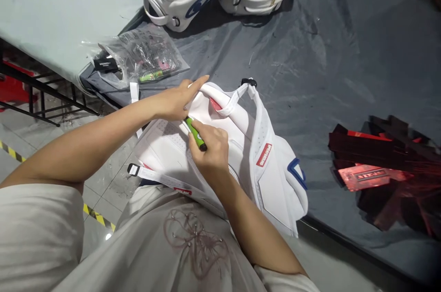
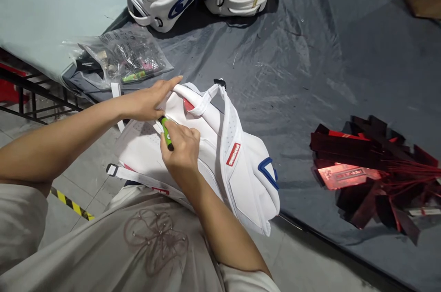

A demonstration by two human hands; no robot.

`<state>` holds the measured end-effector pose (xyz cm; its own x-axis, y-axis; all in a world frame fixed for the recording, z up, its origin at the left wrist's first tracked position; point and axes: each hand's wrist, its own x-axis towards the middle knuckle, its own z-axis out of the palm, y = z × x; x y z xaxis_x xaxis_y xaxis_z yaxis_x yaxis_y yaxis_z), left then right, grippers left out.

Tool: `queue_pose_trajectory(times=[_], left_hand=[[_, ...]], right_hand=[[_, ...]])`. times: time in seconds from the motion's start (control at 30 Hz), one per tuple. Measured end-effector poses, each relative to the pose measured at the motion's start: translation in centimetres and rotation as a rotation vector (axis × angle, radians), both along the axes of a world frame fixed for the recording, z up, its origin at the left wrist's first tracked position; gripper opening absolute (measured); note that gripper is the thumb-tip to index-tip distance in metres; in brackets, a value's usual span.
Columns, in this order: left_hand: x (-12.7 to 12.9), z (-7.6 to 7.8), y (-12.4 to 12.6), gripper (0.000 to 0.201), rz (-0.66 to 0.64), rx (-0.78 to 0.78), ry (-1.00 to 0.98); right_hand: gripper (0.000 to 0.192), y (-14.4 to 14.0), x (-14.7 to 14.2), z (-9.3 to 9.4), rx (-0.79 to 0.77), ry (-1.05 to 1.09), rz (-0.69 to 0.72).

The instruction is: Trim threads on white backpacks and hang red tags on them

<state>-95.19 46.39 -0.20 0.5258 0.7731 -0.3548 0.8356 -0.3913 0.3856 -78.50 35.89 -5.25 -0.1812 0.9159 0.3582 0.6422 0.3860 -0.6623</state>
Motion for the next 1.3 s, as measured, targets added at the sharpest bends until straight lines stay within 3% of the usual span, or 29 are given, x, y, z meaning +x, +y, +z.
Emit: queue_pose_trajectory(times=[0.1, 0.23, 0.33, 0.57, 0.9, 1.03, 1.2, 1.3], left_hand=[[0.1, 0.1, 0.0, 0.104, 0.007, 0.004, 0.0], [0.1, 0.1, 0.0, 0.104, 0.004, -0.026, 0.002], [0.0, 0.1, 0.0, 0.105, -0.005, -0.024, -0.014], [0.5, 0.1, 0.1, 0.106, 0.031, -0.044, 0.033], [0.4, -0.3, 0.3, 0.105, 0.025, -0.018, 0.032], [0.4, -0.3, 0.3, 0.105, 0.022, -0.011, 0.022], [0.5, -0.7, 0.4, 0.105, 0.026, 0.025, 0.028], [0.5, -0.8, 0.4, 0.107, 0.043, 0.035, 0.037]], right_hand=[[0.025, -0.1, 0.3, 0.2, -0.042, -0.008, 0.059], [0.025, -0.4, 1.1, 0.3, -0.044, -0.015, -0.008], [0.025, -0.2, 0.9, 0.0, -0.032, 0.014, 0.025], [0.023, 0.0, 0.0, -0.4, 0.107, -0.038, -0.017], [0.025, 0.3, 0.3, -0.2, 0.006, -0.049, -0.017], [0.025, 0.6, 0.5, -0.5, -0.032, -0.003, 0.064], [0.027, 0.4, 0.2, -0.7, -0.009, -0.034, -0.029], [0.025, 0.5, 0.1, -0.8, -0.027, -0.004, 0.041]])
